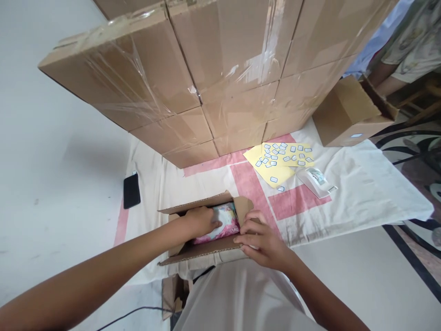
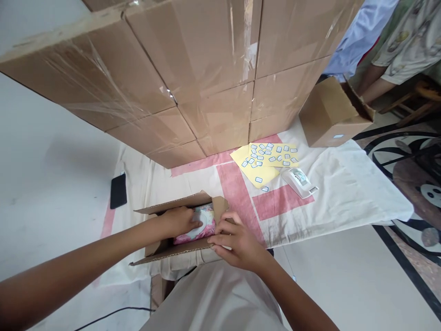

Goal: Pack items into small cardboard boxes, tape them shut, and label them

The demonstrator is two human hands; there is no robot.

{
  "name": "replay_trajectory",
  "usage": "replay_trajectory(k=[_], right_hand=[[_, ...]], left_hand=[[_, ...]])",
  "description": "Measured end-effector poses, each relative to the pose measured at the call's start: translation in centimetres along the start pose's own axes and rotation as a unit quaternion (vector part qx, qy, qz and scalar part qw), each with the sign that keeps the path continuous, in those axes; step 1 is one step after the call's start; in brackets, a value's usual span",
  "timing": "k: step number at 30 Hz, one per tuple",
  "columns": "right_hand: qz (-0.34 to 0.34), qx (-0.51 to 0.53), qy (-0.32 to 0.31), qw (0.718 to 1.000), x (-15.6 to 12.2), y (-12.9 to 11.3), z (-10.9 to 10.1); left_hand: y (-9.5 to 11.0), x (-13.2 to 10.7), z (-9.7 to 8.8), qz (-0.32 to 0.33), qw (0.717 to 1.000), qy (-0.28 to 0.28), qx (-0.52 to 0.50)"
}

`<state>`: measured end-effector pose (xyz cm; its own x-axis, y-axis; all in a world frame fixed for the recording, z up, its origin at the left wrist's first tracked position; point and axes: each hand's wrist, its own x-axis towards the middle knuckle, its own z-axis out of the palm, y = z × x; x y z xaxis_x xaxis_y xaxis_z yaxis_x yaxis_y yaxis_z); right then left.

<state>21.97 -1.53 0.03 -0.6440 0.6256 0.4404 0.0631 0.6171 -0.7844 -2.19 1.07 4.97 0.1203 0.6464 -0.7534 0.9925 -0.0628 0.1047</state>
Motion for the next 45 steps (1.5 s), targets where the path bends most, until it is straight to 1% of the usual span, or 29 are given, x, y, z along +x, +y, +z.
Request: replay_trajectory(k=[3, 6, 10, 12, 16, 20, 22, 24, 26, 28, 30, 32, 33, 34, 35, 37, 38, 40, 42, 43, 45], right_hand=[[-0.002, 0.0, 0.002, 1.0, 0.2, 0.1, 0.0], [-0.01, 0.001, 0.001, 1.0, 0.4, 0.1, -0.1], [-0.016, 0.008, -0.005, 1.0, 0.6, 0.2, -0.3], [-0.017, 0.012, -0.003, 1.0, 0.6, 0.2, -0.4], [-0.02, 0.011, -0.007, 1.0, 0.5, 0.3, -0.2], [-0.034, -0.01, -0.009, 0.999, 0.3, 0.6, -0.2], [-0.037, -0.024, -0.011, 0.999, 0.3, 0.6, -0.4], [-0.03, -0.041, -0.009, 0.999, 0.2, 0.3, -0.3], [-0.011, -0.07, 0.0, 0.997, 0.1, -0.4, 0.0], [-0.003, -0.1, 0.038, 0.994, 0.0, -1.1, 0.8], [-0.003, -0.108, 0.112, 0.988, 0.0, -1.7, 1.7], [-0.004, -0.085, 0.18, 0.98, 0.0, -2.0, 2.6], [0.002, -0.066, 0.191, 0.979, 0.1, -2.0, 3.0], [0.011, -0.049, 0.183, 0.982, 0.1, -2.0, 3.3], [0.02, -0.04, 0.161, 0.986, 0.2, -1.9, 3.5], [0.031, -0.045, 0.102, 0.993, 0.2, -1.6, 3.9], [0.032, -0.054, 0.081, 0.995, 0.3, -1.4, 4.1], [0.031, -0.068, 0.068, 0.995, 0.3, -1.2, 4.3], [0.042, -0.061, 0.069, 0.995, 0.4, -1.1, 4.3], [0.047, -0.059, 0.063, 0.995, 0.6, -1.0, 4.1], [0.046, -0.062, 0.038, 0.996, 1.0, -0.7, 3.2]], left_hand=[[0.6, 0.3, -1.1, -0.038, 0.998, -0.04, -0.015], [1.1, 0.2, -1.8, -0.056, 0.996, -0.065, -0.035], [1.4, 0.6, -1.7, -0.067, 0.992, -0.082, -0.07], [1.4, 1.1, -1.2, -0.07, 0.992, -0.072, -0.081], [1.5, 1.7, 0.1, -0.083, 0.993, -0.027, -0.083], [1.4, 1.7, 0.9, -0.083, 0.993, 0.003, -0.087], [1.3, 1.2, 0.7, -0.072, 0.992, 0.013, -0.098], [0.9, 0.2, -0.1, -0.05, 0.991, 0.016, -0.119], [0.1, -1.6, -1.3, -0.008, 0.989, 0.015, -0.149], [-1.2, -4.2, -2.2, 0.044, 0.979, 0.023, -0.197], [-2.7, -6.9, -2.2, 0.084, 0.959, 0.055, -0.265], [-4.1, -9.3, -1.0, 0.103, 0.941, 0.104, -0.307], [-4.7, -10.1, 0.0, 0.108, 0.935, 0.133, -0.312], [-5.1, -10.7, 1.3, 0.116, 0.93, 0.163, -0.31], [-5.4, -11.0, 2.7, 0.126, 0.925, 0.192, -0.304], [-5.7, -11.0, 5.5, 0.17, 0.909, 0.252, -0.284], [-5.7, -10.8, 6.9, 0.191, 0.896, 0.288, -0.278], [-5.8, -10.2, 9.0, 0.213, 0.857, 0.375, -0.282], [-6.0, -9.3, 10.4, 0.223, 0.812, 0.45, -0.298], [-6.1, -8.8, 10.7, 0.231, 0.794, 0.473, -0.305], [-6.1, -7.9, 10.8, 0.26, 0.768, 0.497, -0.308]])
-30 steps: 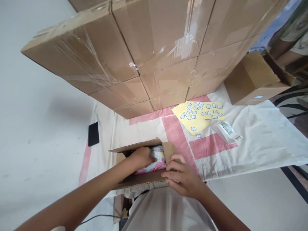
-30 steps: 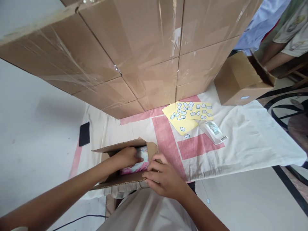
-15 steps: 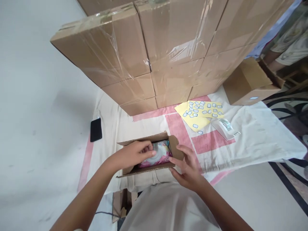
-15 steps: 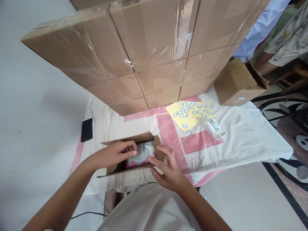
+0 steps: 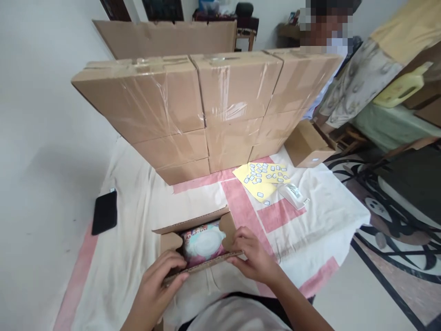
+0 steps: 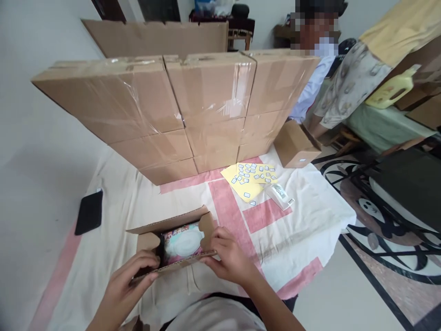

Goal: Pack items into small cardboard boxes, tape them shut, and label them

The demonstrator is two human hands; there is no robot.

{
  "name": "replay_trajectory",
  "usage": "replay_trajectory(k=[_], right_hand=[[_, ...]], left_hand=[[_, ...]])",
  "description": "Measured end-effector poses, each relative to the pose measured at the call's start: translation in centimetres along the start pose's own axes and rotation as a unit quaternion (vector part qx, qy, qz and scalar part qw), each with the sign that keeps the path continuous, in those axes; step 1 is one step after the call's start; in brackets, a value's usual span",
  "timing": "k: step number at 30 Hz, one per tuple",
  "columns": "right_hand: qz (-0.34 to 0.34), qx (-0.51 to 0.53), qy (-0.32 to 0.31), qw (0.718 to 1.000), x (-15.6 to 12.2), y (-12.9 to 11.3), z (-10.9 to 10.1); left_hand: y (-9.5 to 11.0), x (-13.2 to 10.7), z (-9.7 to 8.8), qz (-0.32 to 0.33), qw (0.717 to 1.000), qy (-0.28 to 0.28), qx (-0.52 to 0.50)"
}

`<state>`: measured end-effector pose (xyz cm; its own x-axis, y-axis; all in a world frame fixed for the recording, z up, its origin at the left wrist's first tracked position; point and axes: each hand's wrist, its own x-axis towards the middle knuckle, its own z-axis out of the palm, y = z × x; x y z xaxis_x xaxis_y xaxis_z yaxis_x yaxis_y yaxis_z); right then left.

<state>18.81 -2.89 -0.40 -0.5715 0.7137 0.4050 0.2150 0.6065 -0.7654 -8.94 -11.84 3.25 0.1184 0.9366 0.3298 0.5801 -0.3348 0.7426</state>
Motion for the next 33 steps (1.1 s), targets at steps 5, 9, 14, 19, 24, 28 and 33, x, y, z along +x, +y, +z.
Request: replay_trajectory(k=[5, 9, 14, 19, 24, 28, 33], right_hand=[[-0.021, -0.035, -0.005, 0.999, 0.6, 0.9, -4.2], [0.032, -0.016, 0.05, 0.998, -1.7, 1.6, -6.1], [0.093, -0.057, 0.136, 0.985, -4.7, 3.1, -4.8], [0.086, -0.027, 0.119, 0.989, -4.6, 4.9, -3.5], [0.026, -0.002, 0.092, 0.995, -3.5, 6.3, -3.8], [-0.019, -0.022, 0.105, 0.994, -3.5, 6.7, -3.8], [-0.041, -0.08, 0.101, 0.991, -3.6, 7.1, -4.0]], left_hand=[[0.4, 2.4, 2.7, 0.053, 0.995, 0.043, 0.068], [1.6, 4.1, 6.2, 0.026, 0.976, 0.1, 0.191], [1.3, 5.0, 9.0, -0.035, 0.956, 0.117, 0.266], [0.0, 3.9, 9.0, -0.05, 0.932, 0.101, 0.343], [0.6, 1.7, 9.0, -0.044, 0.91, 0.092, 0.403], [1.1, 0.3, 11.1, -0.1, 0.897, 0.078, 0.424], [1.1, 0.2, 12.8, -0.142, 0.892, 0.092, 0.419]])
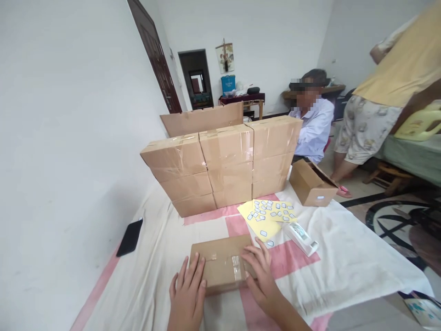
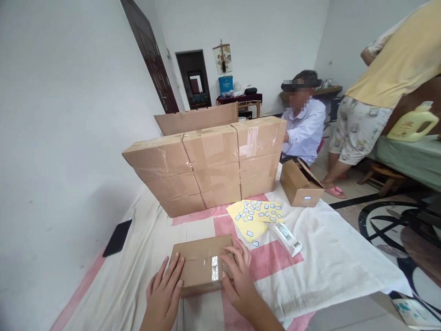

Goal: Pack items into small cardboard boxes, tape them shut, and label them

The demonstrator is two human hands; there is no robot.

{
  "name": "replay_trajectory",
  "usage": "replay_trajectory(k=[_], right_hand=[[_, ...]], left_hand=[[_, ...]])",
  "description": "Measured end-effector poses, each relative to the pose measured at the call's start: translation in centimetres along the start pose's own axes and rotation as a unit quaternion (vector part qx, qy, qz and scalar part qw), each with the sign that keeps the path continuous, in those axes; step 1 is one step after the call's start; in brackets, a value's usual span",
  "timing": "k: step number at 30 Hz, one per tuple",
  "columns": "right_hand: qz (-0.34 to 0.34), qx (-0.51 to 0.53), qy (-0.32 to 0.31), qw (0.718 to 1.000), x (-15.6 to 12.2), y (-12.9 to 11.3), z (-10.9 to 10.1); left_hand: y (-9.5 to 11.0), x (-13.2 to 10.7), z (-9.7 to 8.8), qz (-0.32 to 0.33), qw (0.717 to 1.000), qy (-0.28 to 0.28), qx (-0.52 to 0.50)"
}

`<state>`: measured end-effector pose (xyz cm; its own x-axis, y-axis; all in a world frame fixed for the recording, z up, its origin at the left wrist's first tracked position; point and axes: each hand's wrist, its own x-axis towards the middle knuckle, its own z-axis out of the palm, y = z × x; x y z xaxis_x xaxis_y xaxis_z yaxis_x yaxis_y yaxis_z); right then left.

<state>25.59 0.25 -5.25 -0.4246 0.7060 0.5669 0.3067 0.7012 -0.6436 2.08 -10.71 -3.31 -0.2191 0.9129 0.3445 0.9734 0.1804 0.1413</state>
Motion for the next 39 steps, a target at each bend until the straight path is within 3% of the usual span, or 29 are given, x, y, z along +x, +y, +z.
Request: replay_trajectory(k=[5, 10, 12, 16, 20, 24, 26, 29, 33, 36, 39], right_hand=[[-0.019, 0.026, 0.046, 0.998, 0.3, -0.6, 0.4], [-0.034, 0.037, 0.179, 0.983, 0.9, -0.8, 2.0], [-0.046, 0.032, 0.202, 0.978, 1.3, -0.4, 2.4], [-0.036, 0.023, 0.172, 0.984, 2.3, 0.9, 2.3], [-0.018, 0.024, 0.146, 0.989, 3.6, 1.6, 1.9], [-0.002, 0.014, 0.081, 0.997, 3.5, 0.6, 1.0], [0.024, -0.02, 0.066, 0.997, 1.7, 0.1, 0.0], [0.085, -0.13, 0.095, 0.983, -4.5, 0.4, -1.8], [0.23, -0.294, 0.195, 0.907, -15.4, 2.0, -4.2], [0.238, -0.34, 0.135, 0.9, -19.7, 2.2, -5.2], [0.234, -0.355, 0.037, 0.905, -19.4, 2.2, -5.0]], left_hand=[[-0.6, 0.4, -0.4, 0.048, 0.999, 0.011, -0.01], [-3.3, 1.7, 0.7, 0.113, 0.993, -0.004, -0.024], [-4.1, 2.5, 1.3, 0.145, 0.988, -0.024, -0.037], [-3.9, 3.2, 1.3, 0.172, 0.983, -0.034, -0.048], [-2.6, 3.8, 0.0, 0.139, 0.986, -0.069, -0.06], [-2.2, 4.7, -0.8, 0.115, 0.984, -0.111, -0.079], [-2.4, 4.9, -0.6, 0.112, 0.984, -0.099, -0.092], [-2.9, 4.9, 0.4, 0.128, 0.983, -0.054, -0.119], [-3.7, 4.7, 1.8, 0.17, 0.972, 0.017, -0.161], [-3.8, 4.6, 2.1, 0.197, 0.961, 0.034, -0.189], [-3.3, 4.7, 2.1, 0.2, 0.958, 0.046, -0.2]])
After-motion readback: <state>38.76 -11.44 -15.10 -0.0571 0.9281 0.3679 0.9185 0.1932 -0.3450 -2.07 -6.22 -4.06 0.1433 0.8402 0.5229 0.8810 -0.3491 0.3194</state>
